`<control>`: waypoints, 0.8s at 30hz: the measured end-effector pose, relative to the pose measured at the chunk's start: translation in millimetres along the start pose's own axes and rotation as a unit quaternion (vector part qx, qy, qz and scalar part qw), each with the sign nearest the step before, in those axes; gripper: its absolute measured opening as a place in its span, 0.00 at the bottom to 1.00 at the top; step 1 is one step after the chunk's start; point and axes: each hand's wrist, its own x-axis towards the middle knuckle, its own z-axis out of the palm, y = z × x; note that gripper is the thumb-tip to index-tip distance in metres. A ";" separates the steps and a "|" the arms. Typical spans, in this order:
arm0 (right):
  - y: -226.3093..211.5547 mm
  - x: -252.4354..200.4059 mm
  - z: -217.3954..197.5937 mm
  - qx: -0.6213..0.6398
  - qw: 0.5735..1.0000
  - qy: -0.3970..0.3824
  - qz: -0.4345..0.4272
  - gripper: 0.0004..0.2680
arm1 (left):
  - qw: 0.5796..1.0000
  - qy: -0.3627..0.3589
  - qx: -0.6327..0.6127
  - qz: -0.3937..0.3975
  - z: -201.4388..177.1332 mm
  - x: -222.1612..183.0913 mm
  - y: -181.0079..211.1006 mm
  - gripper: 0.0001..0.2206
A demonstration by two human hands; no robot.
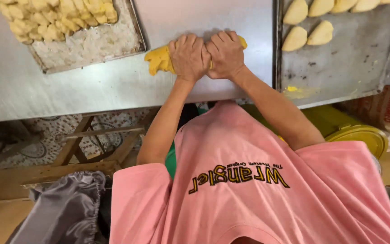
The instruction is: The person is taking small portions of dough from a larger mass, shaping them into individual buns, and arranging them on metal baking sheets.
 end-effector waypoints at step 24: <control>-24.1 -3.1 -6.8 -0.004 0.965 -0.234 0.116 0.31 | 0.968 -0.237 0.074 -0.040 -34.4 -21.3 -38.6 0.30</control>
